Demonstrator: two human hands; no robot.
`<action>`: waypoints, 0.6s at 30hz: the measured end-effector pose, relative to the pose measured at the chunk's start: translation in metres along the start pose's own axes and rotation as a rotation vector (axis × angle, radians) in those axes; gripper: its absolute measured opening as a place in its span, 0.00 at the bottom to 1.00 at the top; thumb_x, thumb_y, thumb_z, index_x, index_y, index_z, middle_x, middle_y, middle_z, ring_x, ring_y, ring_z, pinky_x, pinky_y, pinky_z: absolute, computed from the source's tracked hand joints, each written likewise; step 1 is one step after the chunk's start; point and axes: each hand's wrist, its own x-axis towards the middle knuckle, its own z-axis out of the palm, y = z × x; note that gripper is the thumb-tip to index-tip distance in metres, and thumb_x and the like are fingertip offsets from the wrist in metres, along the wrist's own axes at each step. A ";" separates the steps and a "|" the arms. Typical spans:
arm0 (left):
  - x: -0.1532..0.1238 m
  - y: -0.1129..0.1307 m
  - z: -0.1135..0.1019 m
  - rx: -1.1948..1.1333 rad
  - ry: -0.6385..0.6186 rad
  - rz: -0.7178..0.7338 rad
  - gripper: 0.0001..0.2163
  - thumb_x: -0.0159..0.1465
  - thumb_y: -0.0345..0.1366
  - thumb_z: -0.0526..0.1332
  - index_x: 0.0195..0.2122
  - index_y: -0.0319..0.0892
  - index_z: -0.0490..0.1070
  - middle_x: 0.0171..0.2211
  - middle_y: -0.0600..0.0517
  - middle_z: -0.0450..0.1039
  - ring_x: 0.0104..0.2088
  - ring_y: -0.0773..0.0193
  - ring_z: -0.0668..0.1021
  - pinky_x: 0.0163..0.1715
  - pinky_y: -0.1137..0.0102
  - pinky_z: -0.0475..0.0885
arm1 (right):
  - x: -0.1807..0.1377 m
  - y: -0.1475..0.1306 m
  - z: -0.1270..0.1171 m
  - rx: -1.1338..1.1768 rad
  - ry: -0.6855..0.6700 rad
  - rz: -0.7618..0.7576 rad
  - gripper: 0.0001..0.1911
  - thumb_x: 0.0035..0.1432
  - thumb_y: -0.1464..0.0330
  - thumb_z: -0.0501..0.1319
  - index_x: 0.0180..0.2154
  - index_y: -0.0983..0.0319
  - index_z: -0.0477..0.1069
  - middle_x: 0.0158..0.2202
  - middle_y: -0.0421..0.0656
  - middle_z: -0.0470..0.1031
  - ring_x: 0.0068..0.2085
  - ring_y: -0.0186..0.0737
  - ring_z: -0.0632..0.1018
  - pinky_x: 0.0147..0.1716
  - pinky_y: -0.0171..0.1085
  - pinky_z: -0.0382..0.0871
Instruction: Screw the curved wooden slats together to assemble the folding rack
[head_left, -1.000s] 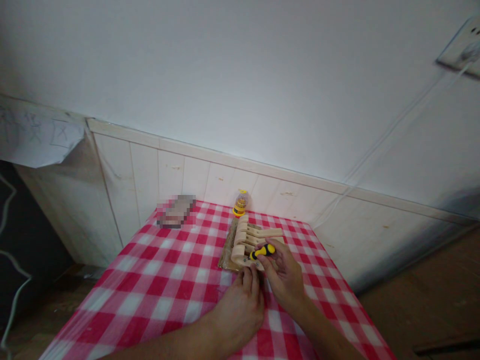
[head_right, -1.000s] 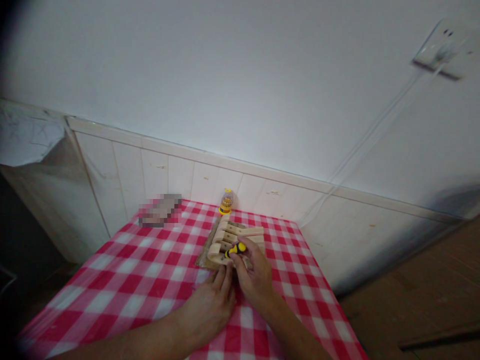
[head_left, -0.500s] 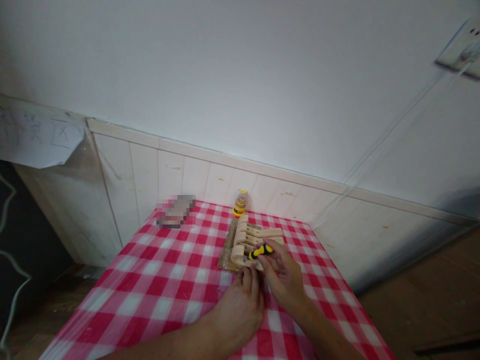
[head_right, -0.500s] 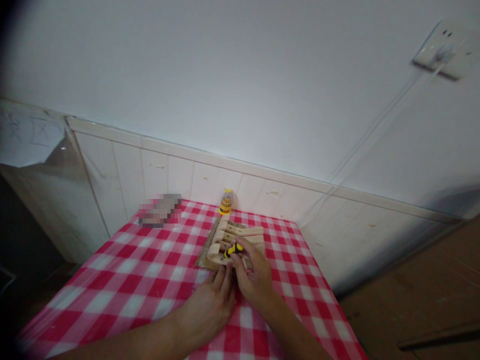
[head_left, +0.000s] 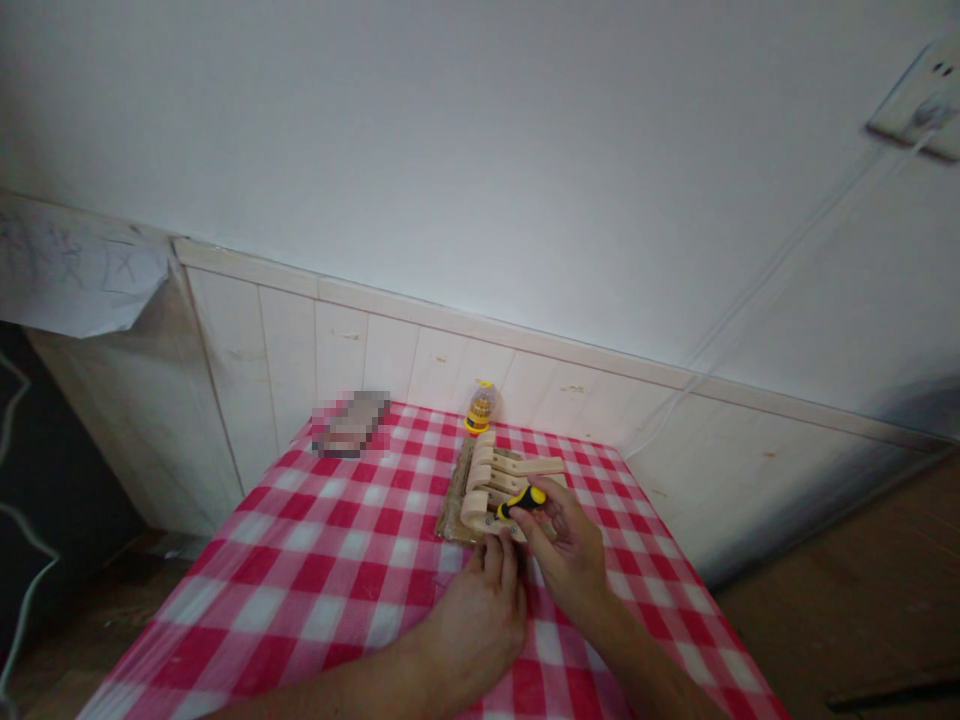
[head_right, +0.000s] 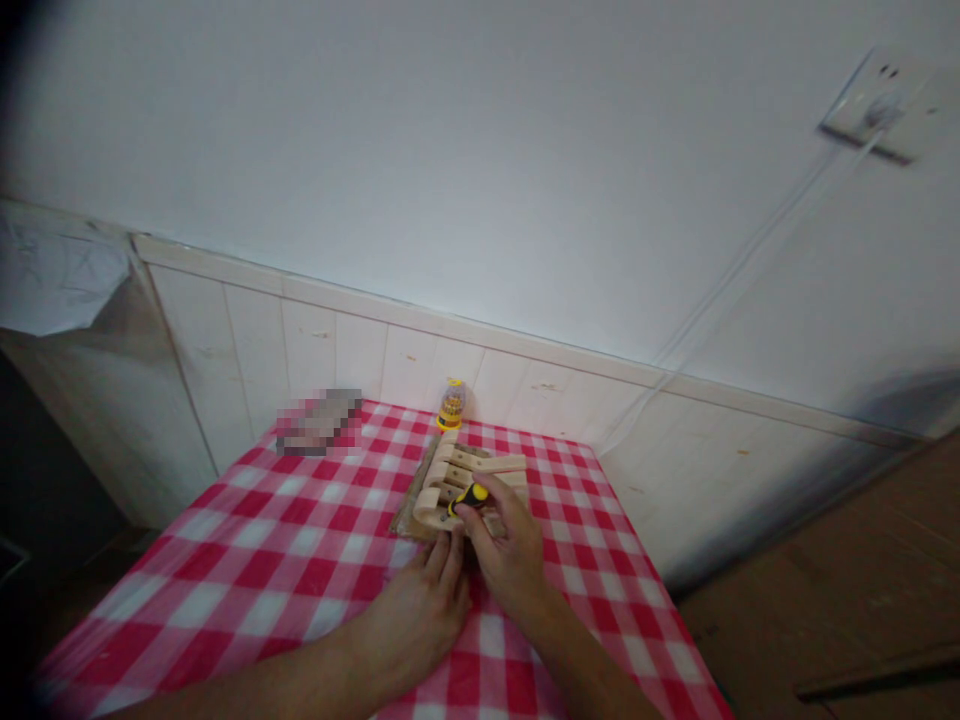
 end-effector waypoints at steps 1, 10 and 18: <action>0.000 0.000 0.000 -0.002 -0.003 -0.001 0.16 0.71 0.37 0.62 0.49 0.28 0.81 0.55 0.25 0.78 0.53 0.37 0.82 0.50 0.49 0.74 | 0.000 0.000 0.000 0.005 0.005 0.002 0.16 0.64 0.64 0.69 0.53 0.55 0.78 0.46 0.45 0.87 0.44 0.46 0.88 0.43 0.42 0.86; -0.001 0.002 0.000 -0.031 -0.059 -0.005 0.17 0.71 0.36 0.62 0.53 0.27 0.78 0.56 0.21 0.75 0.55 0.36 0.81 0.50 0.48 0.74 | 0.003 0.004 -0.010 -0.075 0.104 -0.042 0.17 0.65 0.65 0.67 0.55 0.54 0.77 0.48 0.47 0.86 0.44 0.47 0.88 0.44 0.44 0.86; -0.002 0.002 0.000 -0.013 -0.075 -0.011 0.15 0.72 0.37 0.61 0.50 0.30 0.80 0.57 0.23 0.75 0.55 0.38 0.81 0.50 0.50 0.75 | 0.009 0.001 -0.022 -0.176 0.059 -0.086 0.17 0.66 0.64 0.65 0.56 0.54 0.77 0.44 0.46 0.87 0.41 0.47 0.88 0.43 0.44 0.86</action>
